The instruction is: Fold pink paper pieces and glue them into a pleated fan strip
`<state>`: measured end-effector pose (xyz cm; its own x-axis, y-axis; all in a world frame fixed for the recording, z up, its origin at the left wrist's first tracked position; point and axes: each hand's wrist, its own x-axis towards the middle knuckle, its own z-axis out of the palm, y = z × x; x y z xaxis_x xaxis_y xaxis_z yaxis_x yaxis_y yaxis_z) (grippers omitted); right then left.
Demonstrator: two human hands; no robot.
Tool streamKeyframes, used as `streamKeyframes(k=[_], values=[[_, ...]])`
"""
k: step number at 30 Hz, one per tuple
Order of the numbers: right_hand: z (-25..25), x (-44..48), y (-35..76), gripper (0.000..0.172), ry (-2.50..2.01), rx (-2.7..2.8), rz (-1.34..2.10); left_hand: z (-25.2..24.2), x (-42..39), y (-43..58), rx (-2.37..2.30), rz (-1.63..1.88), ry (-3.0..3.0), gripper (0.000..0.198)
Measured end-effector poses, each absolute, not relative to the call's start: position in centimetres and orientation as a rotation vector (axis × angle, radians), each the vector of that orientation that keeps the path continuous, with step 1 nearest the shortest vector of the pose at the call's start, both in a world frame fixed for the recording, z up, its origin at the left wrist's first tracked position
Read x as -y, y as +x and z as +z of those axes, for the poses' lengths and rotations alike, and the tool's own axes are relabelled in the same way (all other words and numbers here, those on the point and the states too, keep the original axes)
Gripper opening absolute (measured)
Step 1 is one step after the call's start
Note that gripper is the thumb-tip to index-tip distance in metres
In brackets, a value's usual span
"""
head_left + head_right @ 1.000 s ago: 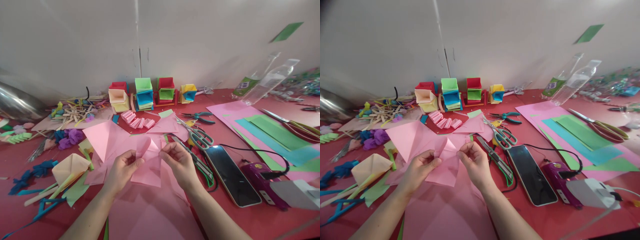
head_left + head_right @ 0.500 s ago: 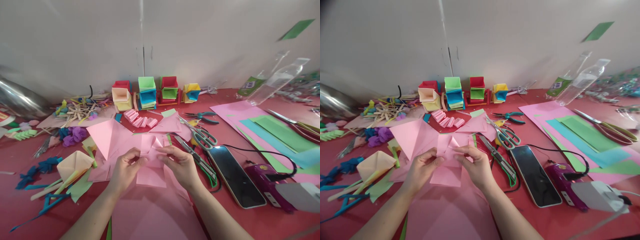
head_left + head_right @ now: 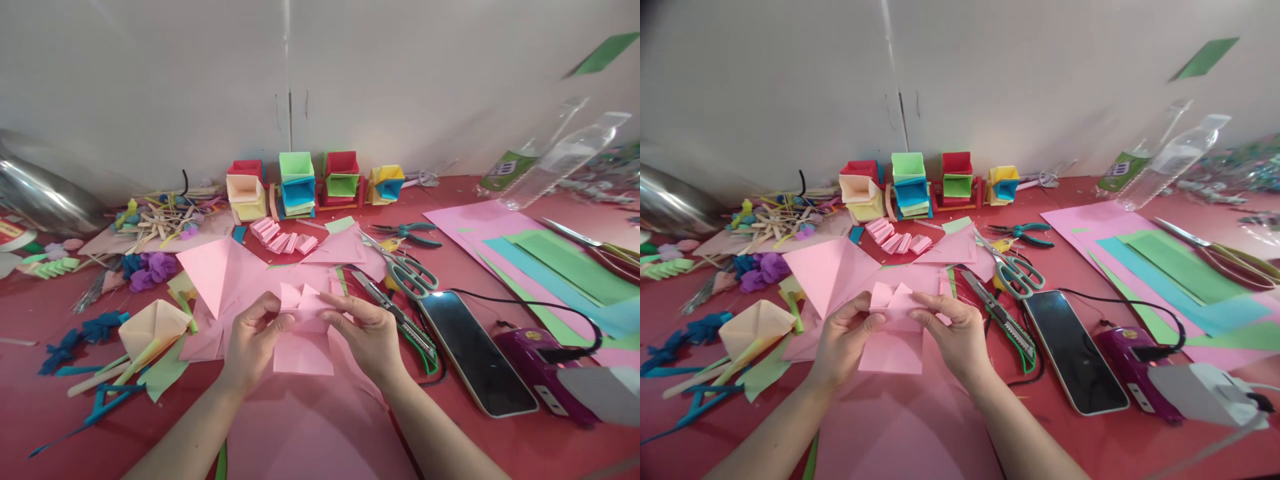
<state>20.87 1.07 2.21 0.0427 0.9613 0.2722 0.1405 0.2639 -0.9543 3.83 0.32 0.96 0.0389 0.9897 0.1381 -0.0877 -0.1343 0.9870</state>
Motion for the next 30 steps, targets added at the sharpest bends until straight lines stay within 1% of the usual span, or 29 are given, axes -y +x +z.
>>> streamKeyframes(k=[9,15,20,25,27,30], values=[[2.1,-1.3,21.1,0.018,-1.044,1.58,0.815,0.7,-0.4,3.7,-1.098,1.452,1.346,0.01],[2.2,-1.5,21.4,0.015,-1.032,1.648,0.794,0.8,-0.6,3.2,-1.224,1.569,1.722,0.011],[2.2,-1.5,21.4,0.011,-1.014,1.624,0.848,1.1,-0.6,3.2,-1.089,1.553,1.823,0.013],[2.4,-1.4,21.3,0.01,-1.023,1.623,0.882,1.3,-0.1,3.5,-1.121,1.52,1.51,0.017],[2.5,-1.3,21.3,0.01,-1.038,1.637,0.87,1.5,-0.1,3.4,-1.17,1.452,1.495,0.018],[2.5,-1.4,21.3,0.01,-1.035,1.648,0.855,1.8,-0.4,3.0,-1.193,1.321,1.634,0.006]])
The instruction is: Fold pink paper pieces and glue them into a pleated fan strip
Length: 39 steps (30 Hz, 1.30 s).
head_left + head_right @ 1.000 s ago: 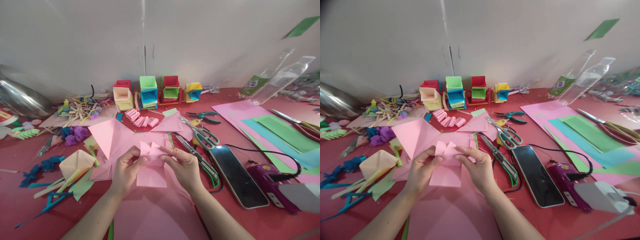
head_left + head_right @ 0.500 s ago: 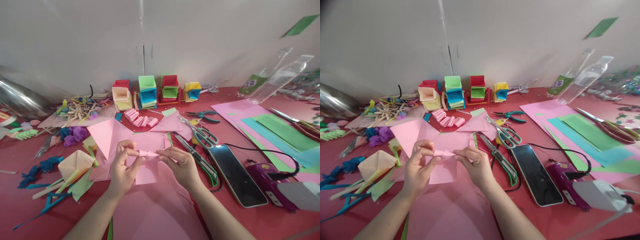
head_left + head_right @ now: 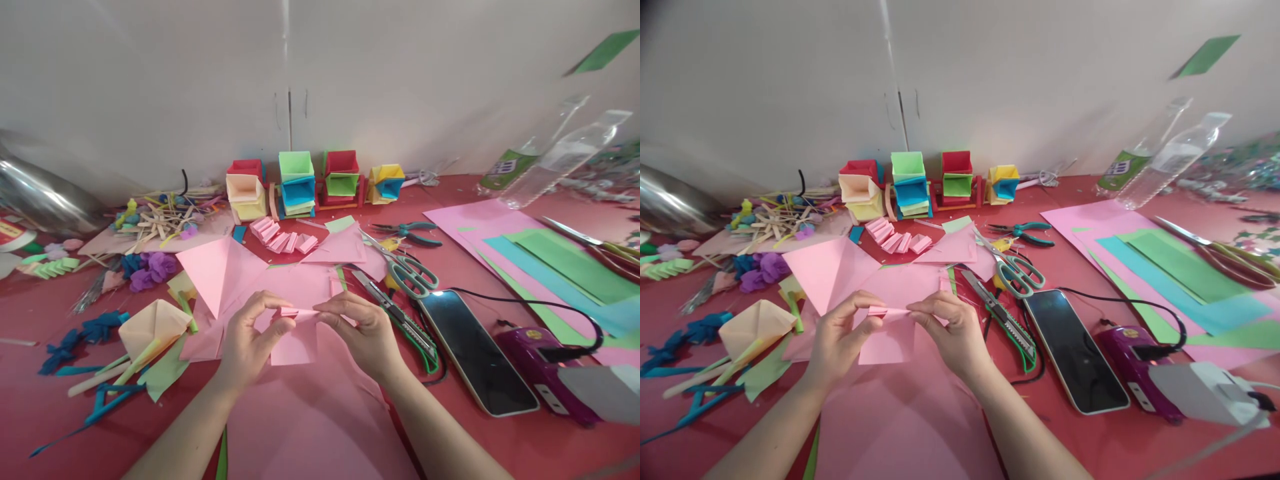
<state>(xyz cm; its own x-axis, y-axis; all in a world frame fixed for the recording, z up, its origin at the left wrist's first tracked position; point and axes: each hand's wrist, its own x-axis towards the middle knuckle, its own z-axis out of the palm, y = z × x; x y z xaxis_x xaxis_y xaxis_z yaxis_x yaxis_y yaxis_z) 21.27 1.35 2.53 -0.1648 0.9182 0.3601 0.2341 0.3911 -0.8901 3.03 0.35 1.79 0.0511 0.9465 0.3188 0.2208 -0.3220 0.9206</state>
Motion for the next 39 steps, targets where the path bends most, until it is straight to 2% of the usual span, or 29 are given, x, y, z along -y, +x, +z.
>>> streamKeyframes(k=[5,11,17,31,35,39], values=[[2.31,-1.34,21.15,0.012,-1.11,1.592,0.842,1.62,-0.59,2.75,-1.196,1.357,1.638,0.007],[2.58,-1.18,21.2,0.002,-1.181,1.57,0.868,1.96,-0.49,2.8,-1.193,1.283,1.501,0.009],[2.81,-1.14,21.17,0.008,-1.22,1.534,0.877,1.86,-0.71,2.98,-1.156,1.352,1.394,0.006],[2.86,-1.48,21.39,0.004,-1.099,1.472,0.983,1.56,-0.71,2.87,-1.042,1.505,1.57,0.009],[2.91,-1.38,21.34,0.008,-1.129,1.512,0.98,1.54,-0.7,3.08,-1.129,1.44,1.424,0.006],[2.62,-1.4,21.23,0.011,-1.195,1.481,0.973,1.21,-1.09,3.2,-1.264,1.364,1.083,0.016]])
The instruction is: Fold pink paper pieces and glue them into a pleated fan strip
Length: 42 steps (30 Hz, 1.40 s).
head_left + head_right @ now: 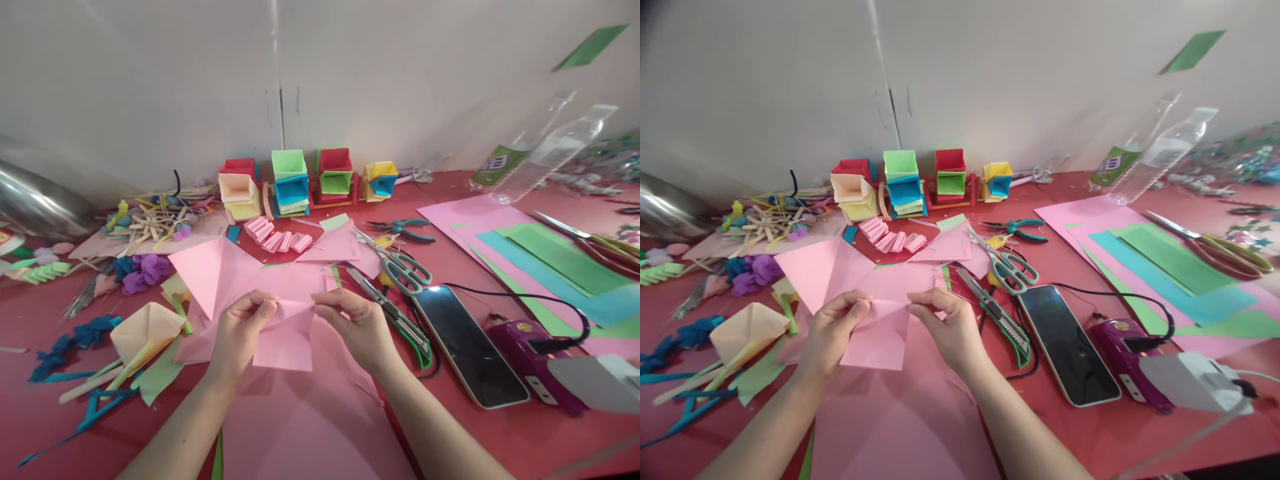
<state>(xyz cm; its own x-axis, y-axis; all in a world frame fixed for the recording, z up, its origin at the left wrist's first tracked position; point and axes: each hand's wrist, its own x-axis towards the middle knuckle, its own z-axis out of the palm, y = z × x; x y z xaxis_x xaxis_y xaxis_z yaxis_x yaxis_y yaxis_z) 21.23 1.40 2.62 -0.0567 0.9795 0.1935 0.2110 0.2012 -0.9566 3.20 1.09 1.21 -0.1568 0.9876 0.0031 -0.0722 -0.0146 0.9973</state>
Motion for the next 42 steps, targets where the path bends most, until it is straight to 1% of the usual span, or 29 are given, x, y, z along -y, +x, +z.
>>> streamKeyframes(k=[2,3,8,11,15,21,26,29,30,33,37,42], values=[[2.5,-1.4,21.1,0.019,-1.219,1.454,0.991,1.1,-1.3,3.2,-1.305,1.34,0.956,0.021],[2.4,-1.4,21.1,0.02,-1.228,1.447,0.996,1.0,-1.3,3.3,-1.316,1.33,0.918,0.022],[2.6,-1.3,20.9,0.006,-1.265,1.437,0.993,0.8,-1.3,3.4,-1.305,1.292,0.864,0.024],[2.7,-1.3,21.0,0.005,-1.269,1.432,1.032,0.6,-1.2,3.4,-1.297,1.287,0.872,0.024],[2.7,-1.5,21.2,0.009,-1.275,1.422,1.115,0.6,-1.1,3.5,-1.28,1.288,0.873,0.02],[2.6,-1.7,21.7,0.014,-1.287,1.567,1.188,0.5,-1.2,3.2,-1.235,1.261,0.959,0.018],[2.5,-1.7,21.7,0.012,-1.283,1.584,1.199,0.3,-1.4,3.0,-1.282,1.207,1.017,0.019],[2.5,-1.6,21.4,0.025,-1.304,1.615,1.172,0.7,-1.2,3.3,-1.304,1.166,1.09,0.017],[2.5,-1.6,21.3,0.024,-1.321,1.626,1.161,0.8,-1.1,3.4,-1.299,1.148,1.105,0.017],[2.7,-1.6,21.2,0.016,-1.345,1.633,1.126,1.2,-1.1,3.3,-1.276,1.05,1.12,0.02],[2.8,-1.7,21.4,0.015,-1.328,1.599,1.113,1.4,-1.4,2.7,-1.215,0.885,1.178,0.023],[2.8,-1.8,21.6,0.016,-1.329,1.617,1.102,1.7,-1.4,2.6,-1.282,0.878,1.305,0.023]])
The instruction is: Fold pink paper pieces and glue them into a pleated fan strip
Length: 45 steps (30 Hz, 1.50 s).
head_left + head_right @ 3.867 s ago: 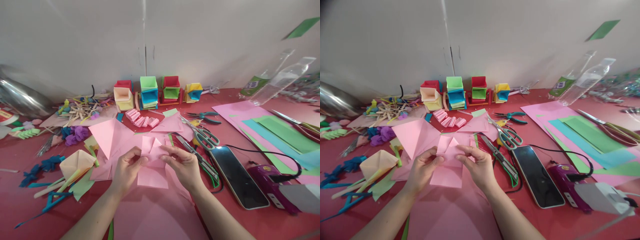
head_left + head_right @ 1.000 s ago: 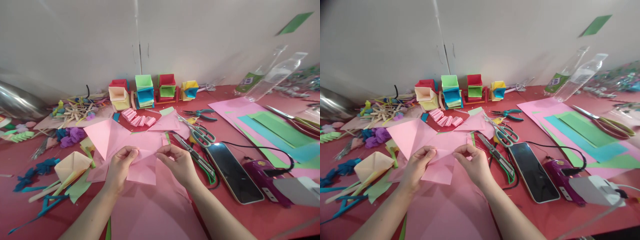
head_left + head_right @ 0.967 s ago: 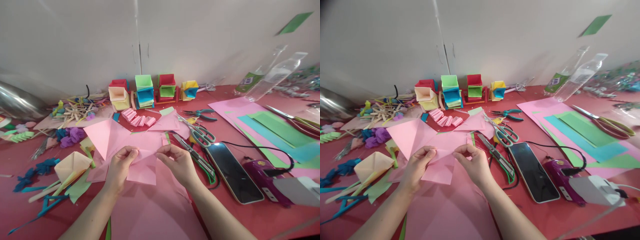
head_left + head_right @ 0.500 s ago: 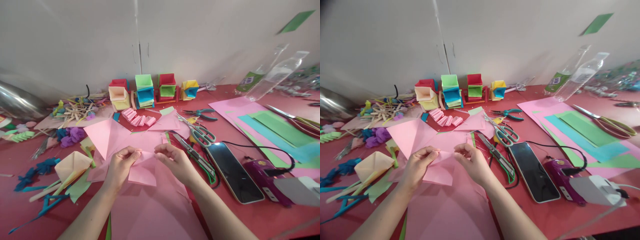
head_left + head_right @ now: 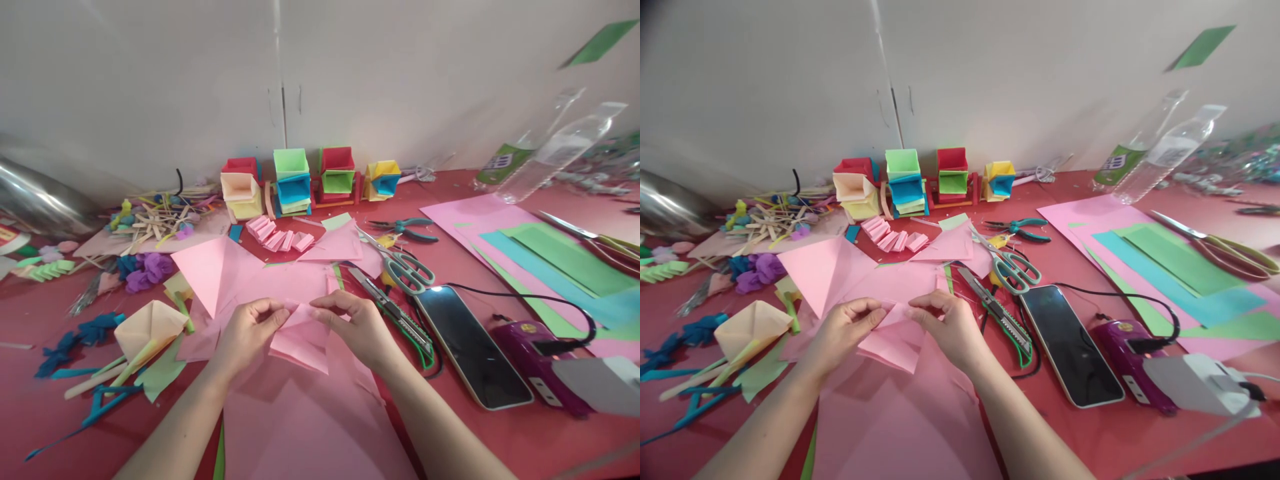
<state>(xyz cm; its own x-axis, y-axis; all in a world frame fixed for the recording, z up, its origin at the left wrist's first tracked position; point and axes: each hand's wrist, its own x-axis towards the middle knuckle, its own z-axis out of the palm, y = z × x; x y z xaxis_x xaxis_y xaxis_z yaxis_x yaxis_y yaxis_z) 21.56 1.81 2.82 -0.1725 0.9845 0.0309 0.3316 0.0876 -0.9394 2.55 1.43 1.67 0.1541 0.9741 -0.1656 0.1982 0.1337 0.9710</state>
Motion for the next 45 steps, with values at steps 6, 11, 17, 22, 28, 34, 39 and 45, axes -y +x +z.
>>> streamKeyframes(k=[6,11,17,22,28,34,39,45], values=[[2.4,-1.8,21.6,0.014,-1.312,1.593,1.083,2.2,-1.2,2.8,-1.297,0.862,1.397,0.025],[2.2,-1.9,21.4,0.015,-1.289,1.532,1.045,2.1,-1.1,2.9,-1.297,0.878,1.417,0.025],[2.2,-1.9,21.2,0.016,-1.246,1.472,1.006,1.9,-0.7,3.5,-1.345,0.955,1.571,0.018],[2.1,-1.8,21.2,0.017,-1.29,1.491,1.111,1.9,-0.7,3.6,-1.354,0.952,1.692,0.017],[2.0,-2.0,21.4,0.017,-1.247,1.596,1.171,2.3,-0.9,3.2,-1.289,0.858,1.618,0.02],[2.2,-1.8,21.2,0.014,-1.245,1.631,1.149,2.3,-1.0,3.0,-1.229,0.905,1.542,0.023],[2.1,-1.7,21.2,0.015,-1.244,1.606,1.148,2.3,-0.8,3.2,-1.252,0.912,1.515,0.026],[1.9,-1.7,21.0,0.014,-1.192,1.494,1.19,2.1,-0.5,3.5,-1.302,0.947,1.557,0.026]])
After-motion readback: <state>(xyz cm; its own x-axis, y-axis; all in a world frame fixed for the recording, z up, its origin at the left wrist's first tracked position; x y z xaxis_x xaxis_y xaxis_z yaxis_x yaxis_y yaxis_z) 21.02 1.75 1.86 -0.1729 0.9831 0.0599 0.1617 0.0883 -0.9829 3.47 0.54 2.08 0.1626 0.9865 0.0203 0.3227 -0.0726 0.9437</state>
